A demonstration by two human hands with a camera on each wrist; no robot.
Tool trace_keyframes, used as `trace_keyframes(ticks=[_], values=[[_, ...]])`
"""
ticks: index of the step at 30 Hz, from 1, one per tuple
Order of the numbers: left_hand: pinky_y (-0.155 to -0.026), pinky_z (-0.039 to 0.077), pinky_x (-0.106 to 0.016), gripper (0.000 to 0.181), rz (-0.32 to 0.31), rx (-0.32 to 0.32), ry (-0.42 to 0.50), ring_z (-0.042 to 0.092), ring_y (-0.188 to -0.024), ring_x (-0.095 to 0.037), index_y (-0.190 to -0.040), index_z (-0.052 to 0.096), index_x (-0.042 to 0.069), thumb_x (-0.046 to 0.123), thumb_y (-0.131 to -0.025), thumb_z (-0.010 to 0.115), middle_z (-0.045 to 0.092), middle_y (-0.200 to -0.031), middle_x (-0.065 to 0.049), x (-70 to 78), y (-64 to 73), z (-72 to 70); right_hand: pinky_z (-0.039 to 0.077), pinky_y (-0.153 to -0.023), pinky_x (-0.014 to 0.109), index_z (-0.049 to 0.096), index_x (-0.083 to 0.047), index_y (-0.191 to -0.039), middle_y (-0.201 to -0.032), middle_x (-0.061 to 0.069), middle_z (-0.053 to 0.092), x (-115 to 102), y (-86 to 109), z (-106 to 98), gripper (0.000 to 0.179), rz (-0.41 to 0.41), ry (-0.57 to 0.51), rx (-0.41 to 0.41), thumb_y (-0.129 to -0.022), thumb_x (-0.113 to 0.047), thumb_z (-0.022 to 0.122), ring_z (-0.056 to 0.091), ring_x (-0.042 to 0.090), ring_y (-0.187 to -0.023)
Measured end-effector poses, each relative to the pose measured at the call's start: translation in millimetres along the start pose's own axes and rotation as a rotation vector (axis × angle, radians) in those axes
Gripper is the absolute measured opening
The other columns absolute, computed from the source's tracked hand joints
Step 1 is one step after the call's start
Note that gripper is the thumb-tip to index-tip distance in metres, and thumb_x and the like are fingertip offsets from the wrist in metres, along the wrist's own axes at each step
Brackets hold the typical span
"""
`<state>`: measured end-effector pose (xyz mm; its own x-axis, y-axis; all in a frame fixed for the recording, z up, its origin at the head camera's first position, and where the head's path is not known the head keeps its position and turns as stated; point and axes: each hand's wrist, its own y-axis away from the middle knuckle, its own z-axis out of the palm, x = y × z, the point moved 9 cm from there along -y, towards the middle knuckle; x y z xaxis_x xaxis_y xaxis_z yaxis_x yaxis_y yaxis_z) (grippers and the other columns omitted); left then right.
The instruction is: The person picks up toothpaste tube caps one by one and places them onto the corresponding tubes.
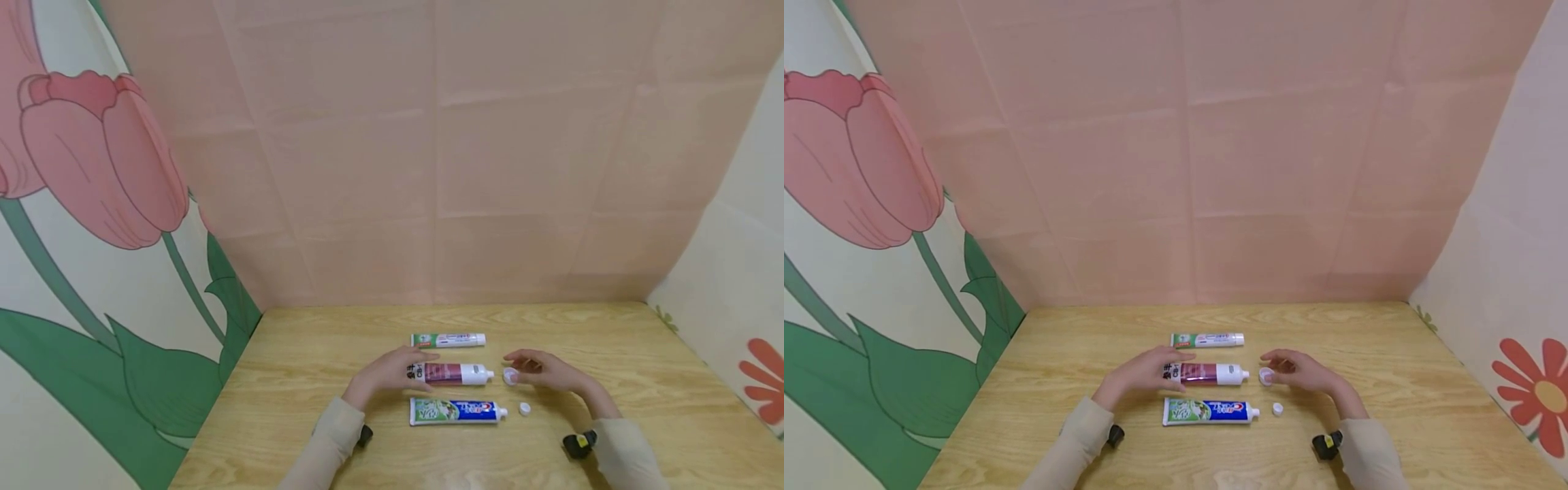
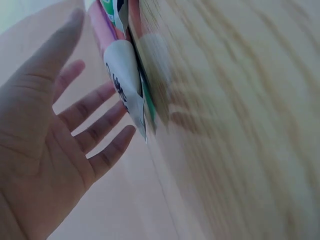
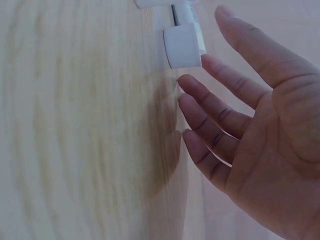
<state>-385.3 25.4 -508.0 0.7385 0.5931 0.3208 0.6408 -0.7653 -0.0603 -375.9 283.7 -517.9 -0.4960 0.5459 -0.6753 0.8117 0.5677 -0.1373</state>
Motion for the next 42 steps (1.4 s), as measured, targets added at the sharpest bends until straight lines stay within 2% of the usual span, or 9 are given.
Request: trace_keyframes(ticks=[7, 13, 19, 30, 35, 42], values=[[-0.105, 0.036, -0.038, 0.067, -0.007, -0.012, 0.005, 0.042, -0.127, -0.017, -0.140, 0.037, 0.035, 0.055, -0.080, 0.061, 0.044, -0.141, 0.005, -0.9, -1.4, 2.6, 0.049, -0.077, 0.028, 0.053, 0.000, -0.123, -0.107, 0.014, 0.058, -2.3, 3.5, 2.6, 0.044, -0.018, -0.046, -0.001, -0.086, -0.020, 0.066, 0.055, 0.022, -0.091], [-0.105, 0.036, -0.036, 0.065, -0.005, -0.026, -0.003, 0.044, -0.124, -0.013, -0.139, 0.039, 0.033, 0.049, -0.081, 0.063, 0.047, -0.137, 0.008, -0.9, -2.0, 4.9, 0.047, -0.071, 0.024, 0.055, 0.000, -0.118, -0.103, 0.013, 0.059, -4.2, 4.0, 3.0, 0.037, -0.058, -0.050, 0.012, -0.086, -0.015, 0.066, 0.055, 0.015, -0.086], [-0.106, 0.035, -0.039, 0.065, -0.023, -0.034, -0.030, 0.043, -0.126, -0.013, -0.139, 0.038, 0.034, 0.048, -0.081, 0.064, 0.046, -0.138, 0.009, -3.0, -3.0, 8.1, 0.045, -0.067, 0.022, 0.058, -0.004, -0.114, -0.097, 0.010, 0.060, -0.8, 3.0, 4.0, 0.034, -0.019, -0.055, 0.024, -0.085, -0.018, 0.067, 0.052, 0.009, -0.081], [-0.108, 0.031, -0.044, 0.061, -0.058, -0.047, -0.042, 0.039, -0.129, -0.016, -0.139, 0.036, 0.040, 0.044, -0.084, 0.062, 0.044, -0.141, 0.004, -4.8, -6.9, 13.3, 0.044, -0.068, 0.021, 0.058, -0.006, -0.114, -0.099, 0.010, 0.059, 5.7, 3.8, 6.8, 0.032, 0.045, -0.063, 0.028, -0.086, -0.019, 0.066, 0.051, 0.008, -0.081], [-0.105, 0.035, -0.038, 0.061, -0.050, -0.052, -0.026, 0.040, -0.128, -0.016, -0.139, 0.036, 0.039, 0.045, -0.084, 0.061, 0.044, -0.139, 0.004, -4.5, -6.3, 14.1, 0.045, -0.068, 0.022, 0.058, -0.007, -0.113, -0.100, 0.009, 0.060, 6.3, 3.7, 5.8, 0.031, 0.055, -0.062, 0.033, -0.086, -0.021, 0.065, 0.053, 0.008, -0.081], [-0.101, 0.040, -0.032, 0.062, -0.040, -0.052, -0.001, 0.045, -0.122, -0.014, -0.140, 0.037, 0.035, 0.040, -0.084, 0.064, 0.047, -0.133, 0.004, -0.9, -4.9, 13.0, 0.049, -0.072, 0.022, 0.062, -0.009, -0.106, -0.098, 0.007, 0.064, 2.7, 2.1, 0.0, 0.026, 0.071, -0.038, 0.099, -0.086, -0.025, 0.066, 0.058, 0.010, -0.085]])
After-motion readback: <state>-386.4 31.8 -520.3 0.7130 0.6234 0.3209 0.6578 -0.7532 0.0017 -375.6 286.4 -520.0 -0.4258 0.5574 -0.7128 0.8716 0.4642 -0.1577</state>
